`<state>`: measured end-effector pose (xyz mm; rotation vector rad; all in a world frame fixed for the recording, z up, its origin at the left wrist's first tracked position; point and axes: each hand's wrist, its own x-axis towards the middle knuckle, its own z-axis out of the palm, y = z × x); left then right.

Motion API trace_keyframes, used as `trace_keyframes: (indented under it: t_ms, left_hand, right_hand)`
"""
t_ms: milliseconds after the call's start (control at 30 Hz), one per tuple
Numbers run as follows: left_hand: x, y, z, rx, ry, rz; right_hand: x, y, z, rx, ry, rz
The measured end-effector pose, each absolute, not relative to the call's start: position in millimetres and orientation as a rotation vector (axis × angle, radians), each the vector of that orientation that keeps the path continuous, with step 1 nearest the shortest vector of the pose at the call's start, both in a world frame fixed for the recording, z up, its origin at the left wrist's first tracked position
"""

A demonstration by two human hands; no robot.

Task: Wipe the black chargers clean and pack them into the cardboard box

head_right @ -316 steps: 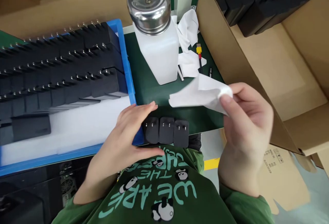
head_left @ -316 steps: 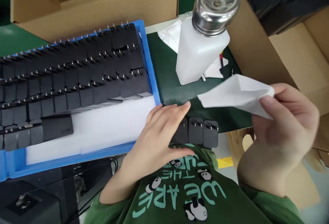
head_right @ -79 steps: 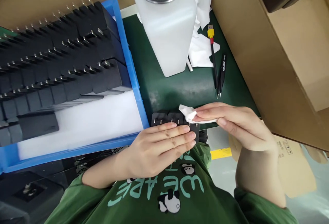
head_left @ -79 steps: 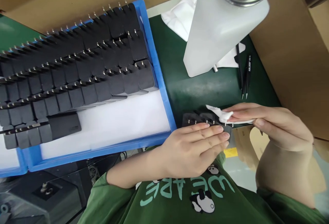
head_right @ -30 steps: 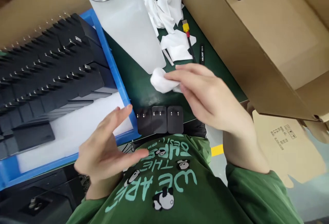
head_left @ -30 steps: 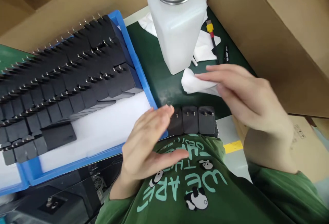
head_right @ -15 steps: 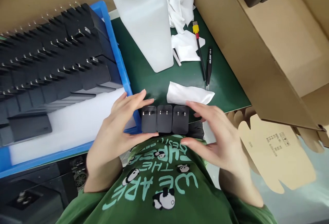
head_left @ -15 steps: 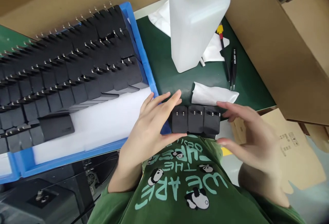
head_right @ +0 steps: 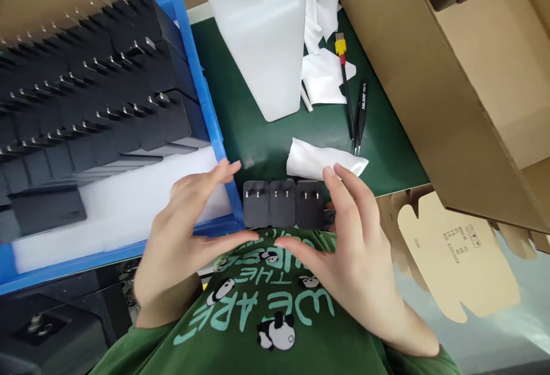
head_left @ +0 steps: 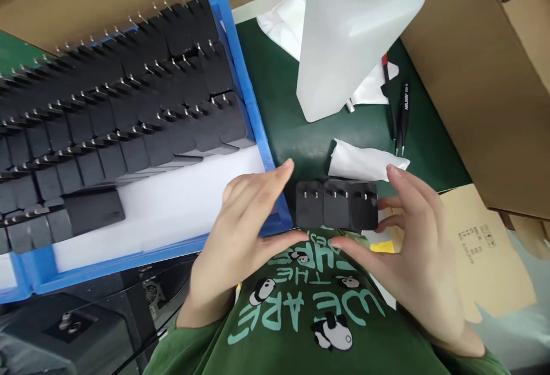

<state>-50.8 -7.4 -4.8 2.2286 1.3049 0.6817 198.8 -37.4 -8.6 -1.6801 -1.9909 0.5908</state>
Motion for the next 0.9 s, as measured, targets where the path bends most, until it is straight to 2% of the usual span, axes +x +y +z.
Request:
trace_keyframes:
  t_ms: [167,400,567,733,900]
  left_hand:
    - [-58.0,-10.4,-1.7,2.254,1.374,0.707]
    - [-33.2,-18.8,-13.3,2.226,1.312,0.781]
    - [-40.4,-34.5,-8.1,2.139,1.393,0.696]
    - [-66.5,-40.3,0.3,2.066,1.612,0.964]
    - [-71.6,-46.4,-6.9,1.861,1.628,1.161]
  right_hand:
    - [175.0,-40.5,1.4,-1.710,-2.141,0.328]
    - [150.3,-27.4,13.7,-1.813,-2.375,0.099]
    - [139.1,-19.0,12.9,-1.918,-2.393,0.009]
    - [138.5,-19.0,12.2,-1.946,-2.428,-0.022]
    - [132.0,-19.0,5.7,-1.987,-2.351,-0.063]
